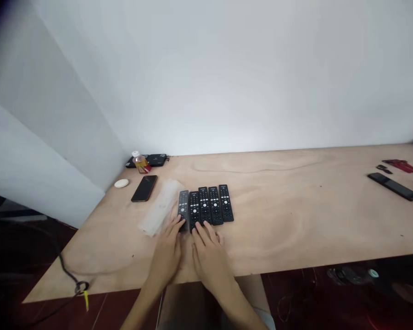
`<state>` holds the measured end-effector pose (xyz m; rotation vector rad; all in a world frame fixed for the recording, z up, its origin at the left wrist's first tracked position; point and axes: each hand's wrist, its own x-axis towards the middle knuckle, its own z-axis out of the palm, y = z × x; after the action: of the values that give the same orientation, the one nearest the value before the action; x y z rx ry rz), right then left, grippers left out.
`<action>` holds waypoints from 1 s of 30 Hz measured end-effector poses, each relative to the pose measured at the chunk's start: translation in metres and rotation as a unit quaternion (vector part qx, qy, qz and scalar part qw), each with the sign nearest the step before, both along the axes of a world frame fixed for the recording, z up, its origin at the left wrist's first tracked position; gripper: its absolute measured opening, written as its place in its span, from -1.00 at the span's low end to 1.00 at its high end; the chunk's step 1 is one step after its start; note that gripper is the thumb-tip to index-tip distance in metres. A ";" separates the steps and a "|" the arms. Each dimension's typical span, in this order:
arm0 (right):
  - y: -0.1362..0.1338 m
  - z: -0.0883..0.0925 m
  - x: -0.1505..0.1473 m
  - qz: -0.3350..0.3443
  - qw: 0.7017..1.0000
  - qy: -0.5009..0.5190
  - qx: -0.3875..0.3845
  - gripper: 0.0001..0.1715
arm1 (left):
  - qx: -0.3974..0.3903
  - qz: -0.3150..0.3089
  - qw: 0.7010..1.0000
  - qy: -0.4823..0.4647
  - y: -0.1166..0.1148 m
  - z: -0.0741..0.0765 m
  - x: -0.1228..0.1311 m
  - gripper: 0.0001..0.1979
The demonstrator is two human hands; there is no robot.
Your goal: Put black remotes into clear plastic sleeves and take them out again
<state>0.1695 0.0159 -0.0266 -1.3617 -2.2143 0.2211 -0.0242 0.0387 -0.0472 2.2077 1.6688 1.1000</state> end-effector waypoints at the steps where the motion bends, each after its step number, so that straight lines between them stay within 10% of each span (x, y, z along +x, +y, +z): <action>1: -0.001 0.001 0.001 0.002 1.000 0.001 0.000 -0.46 | -0.006 0.002 1.000 0.001 -0.001 0.000 0.000 -0.47; 15: -0.024 0.015 0.051 0.060 0.987 0.131 -0.073 -0.89 | -0.021 -0.044 0.999 0.011 -0.012 0.028 0.005 -0.37; 23: -0.006 0.039 0.139 0.133 0.952 0.169 -0.219 -0.84 | 0.017 -0.118 0.990 0.075 -0.023 0.038 0.013 -0.50; 30: 0.007 0.036 0.148 0.151 0.948 0.211 -0.186 -0.76 | 0.028 -0.136 0.987 0.080 -0.021 0.029 0.006 -0.59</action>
<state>0.3177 0.0224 0.0098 -1.0139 -2.0574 0.9896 -0.0177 0.0173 -0.0186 2.5249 1.3493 0.9321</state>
